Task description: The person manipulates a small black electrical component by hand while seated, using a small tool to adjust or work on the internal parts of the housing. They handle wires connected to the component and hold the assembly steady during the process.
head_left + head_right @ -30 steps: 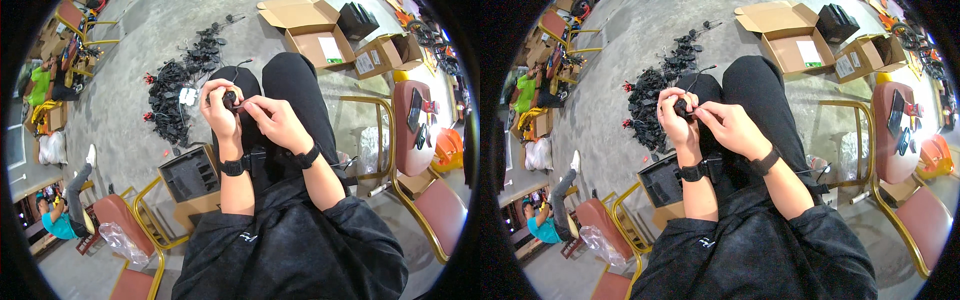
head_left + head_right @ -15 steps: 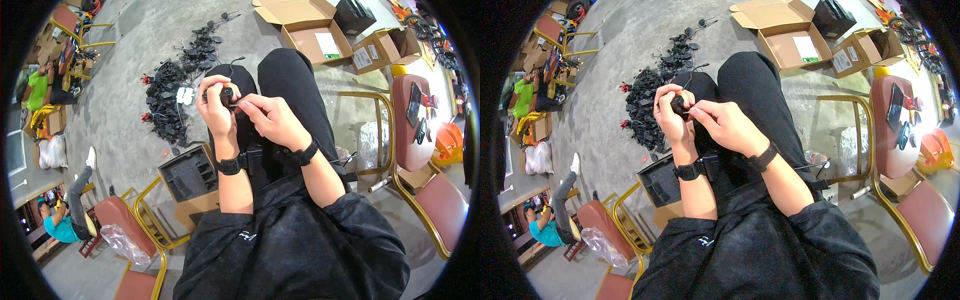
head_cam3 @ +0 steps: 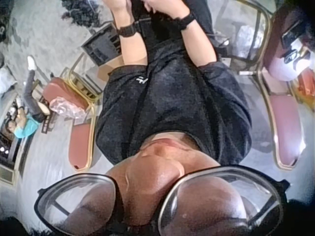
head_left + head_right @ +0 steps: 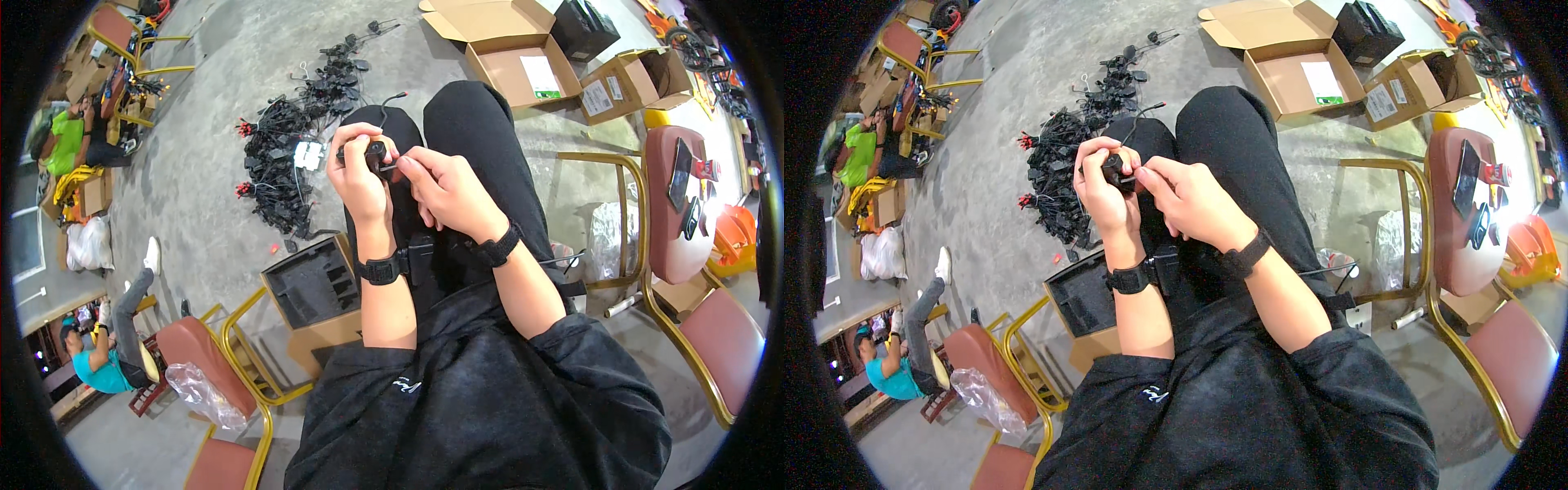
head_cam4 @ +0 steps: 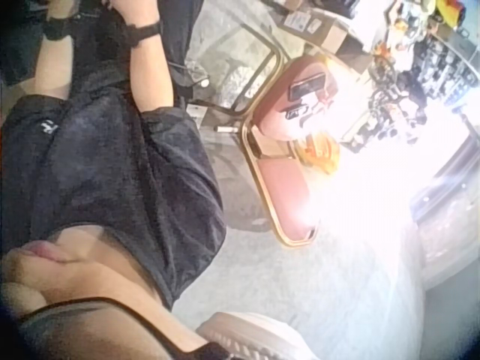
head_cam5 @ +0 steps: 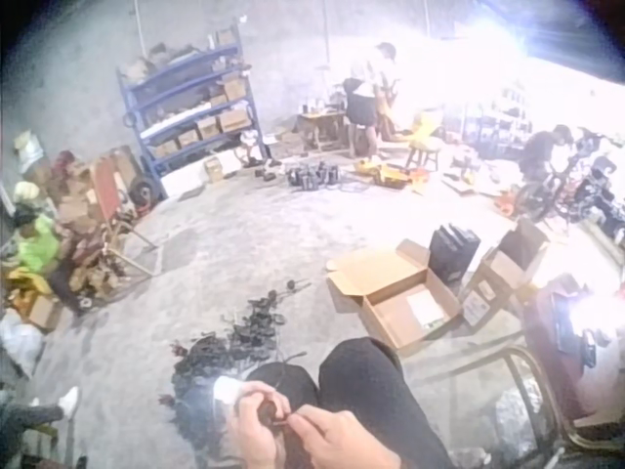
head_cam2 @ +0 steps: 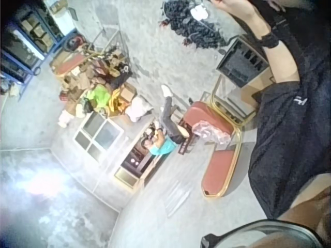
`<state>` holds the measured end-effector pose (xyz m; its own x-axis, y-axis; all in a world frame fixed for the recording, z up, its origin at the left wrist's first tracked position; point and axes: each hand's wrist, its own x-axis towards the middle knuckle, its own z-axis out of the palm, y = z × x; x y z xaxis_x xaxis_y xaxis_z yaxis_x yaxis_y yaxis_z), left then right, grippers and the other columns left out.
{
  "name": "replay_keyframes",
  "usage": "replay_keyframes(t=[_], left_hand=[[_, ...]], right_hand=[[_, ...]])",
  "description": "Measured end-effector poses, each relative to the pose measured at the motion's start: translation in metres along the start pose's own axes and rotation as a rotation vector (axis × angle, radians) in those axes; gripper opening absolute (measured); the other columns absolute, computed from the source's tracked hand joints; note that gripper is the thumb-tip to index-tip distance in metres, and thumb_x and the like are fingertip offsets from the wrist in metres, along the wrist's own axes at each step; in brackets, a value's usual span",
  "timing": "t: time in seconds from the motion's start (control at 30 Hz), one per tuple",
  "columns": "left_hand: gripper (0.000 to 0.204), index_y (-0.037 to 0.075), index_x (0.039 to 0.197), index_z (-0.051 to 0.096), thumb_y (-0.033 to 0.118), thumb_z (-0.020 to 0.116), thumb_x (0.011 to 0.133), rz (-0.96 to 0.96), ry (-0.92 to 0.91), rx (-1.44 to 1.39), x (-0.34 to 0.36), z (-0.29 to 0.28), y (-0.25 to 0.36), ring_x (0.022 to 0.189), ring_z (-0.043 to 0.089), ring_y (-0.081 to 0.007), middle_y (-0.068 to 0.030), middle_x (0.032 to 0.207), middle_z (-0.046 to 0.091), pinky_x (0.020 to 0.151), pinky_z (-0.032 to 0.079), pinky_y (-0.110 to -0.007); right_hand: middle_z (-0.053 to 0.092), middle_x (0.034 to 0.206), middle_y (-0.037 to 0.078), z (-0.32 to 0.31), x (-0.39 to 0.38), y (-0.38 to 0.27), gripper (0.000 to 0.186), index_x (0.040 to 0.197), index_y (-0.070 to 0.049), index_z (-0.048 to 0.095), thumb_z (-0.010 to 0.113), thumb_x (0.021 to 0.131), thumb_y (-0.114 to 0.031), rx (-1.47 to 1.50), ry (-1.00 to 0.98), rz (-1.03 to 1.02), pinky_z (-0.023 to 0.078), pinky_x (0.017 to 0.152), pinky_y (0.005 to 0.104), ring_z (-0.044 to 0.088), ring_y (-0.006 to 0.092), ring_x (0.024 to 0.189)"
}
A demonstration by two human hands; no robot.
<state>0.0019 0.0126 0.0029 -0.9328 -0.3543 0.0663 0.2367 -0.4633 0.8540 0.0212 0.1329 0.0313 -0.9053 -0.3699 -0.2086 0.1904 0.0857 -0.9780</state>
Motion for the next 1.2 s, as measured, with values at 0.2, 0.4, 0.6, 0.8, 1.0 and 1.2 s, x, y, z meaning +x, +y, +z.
replay_keyframes(t=[0.2, 0.4, 0.6, 0.8, 1.0, 1.2], left_hand=[[0.014, -0.003, 0.08, 0.051, 0.009, 0.043, 0.083, -0.003, 0.008, 0.009, 0.0, 0.0, 0.0, 0.054, 0.045, -0.0178, -0.0073, 0.056, 0.044, 0.056, 0.04, -0.03], [0.015, -0.003, 0.08, 0.051, 0.009, 0.043, 0.083, -0.009, 0.006, 0.048, 0.0, 0.001, 0.001, 0.055, 0.046, -0.018, -0.0076, 0.056, 0.044, 0.056, 0.041, -0.03], [0.015, -0.003, 0.08, 0.052, 0.009, 0.043, 0.083, -0.009, 0.003, 0.021, -0.001, -0.001, 0.0, 0.055, 0.046, -0.0172, -0.0071, 0.057, 0.044, 0.056, 0.041, -0.03], [0.015, -0.003, 0.08, 0.052, 0.01, 0.043, 0.083, -0.001, 0.002, 0.063, -0.001, 0.0, 0.0, 0.054, 0.046, -0.0169, -0.007, 0.056, 0.044, 0.056, 0.041, -0.029], [0.015, -0.002, 0.08, 0.051, 0.01, 0.043, 0.082, -0.005, 0.016, 0.025, 0.0, 0.0, 0.0, 0.054, 0.046, -0.0182, -0.0078, 0.055, 0.044, 0.055, 0.041, -0.03], [0.016, -0.002, 0.08, 0.051, 0.012, 0.043, 0.083, -0.026, 0.036, -0.038, 0.0, -0.001, 0.001, 0.054, 0.046, -0.0198, -0.0081, 0.055, 0.043, 0.055, 0.041, -0.031]], right_hand=[[0.049, 0.049, 0.004, 0.0, 0.001, 0.0, 0.027, 0.082, 0.0, 0.056, 0.047, 0.094, -0.023, -0.015, 0.018, 0.002, 0.038, 0.037, 0.0256, 0.05, 0.0097, 0.038], [0.055, 0.056, 0.011, -0.003, 0.003, 0.005, 0.026, 0.083, 0.0, 0.056, 0.048, 0.094, -0.021, -0.05, 0.011, -0.029, 0.042, 0.044, 0.0293, 0.055, 0.0169, 0.045], [0.06, 0.072, 0.019, -0.001, 0.002, 0.005, 0.022, 0.085, 0.002, 0.056, 0.048, 0.092, -0.018, -0.113, 0.03, -0.126, 0.046, 0.059, 0.035, 0.06, 0.0336, 0.066], [0.061, 0.072, 0.019, -0.001, 0.004, 0.007, 0.022, 0.085, 0.002, 0.055, 0.048, 0.092, -0.017, -0.105, 0.052, -0.113, 0.047, 0.059, 0.0341, 0.062, 0.0319, 0.067], [0.061, 0.075, 0.018, -0.001, 0.002, 0.004, 0.021, 0.087, 0.001, 0.056, 0.049, 0.092, -0.018, -0.123, 0.035, -0.115, 0.047, 0.06, 0.0336, 0.062, 0.0311, 0.067], [0.062, 0.075, 0.017, -0.001, 0.006, 0.014, 0.021, 0.089, 0.001, 0.061, 0.053, 0.09, -0.018, -0.185, 0.036, -0.28, 0.047, 0.061, 0.0315, 0.062, 0.0264, 0.067]])
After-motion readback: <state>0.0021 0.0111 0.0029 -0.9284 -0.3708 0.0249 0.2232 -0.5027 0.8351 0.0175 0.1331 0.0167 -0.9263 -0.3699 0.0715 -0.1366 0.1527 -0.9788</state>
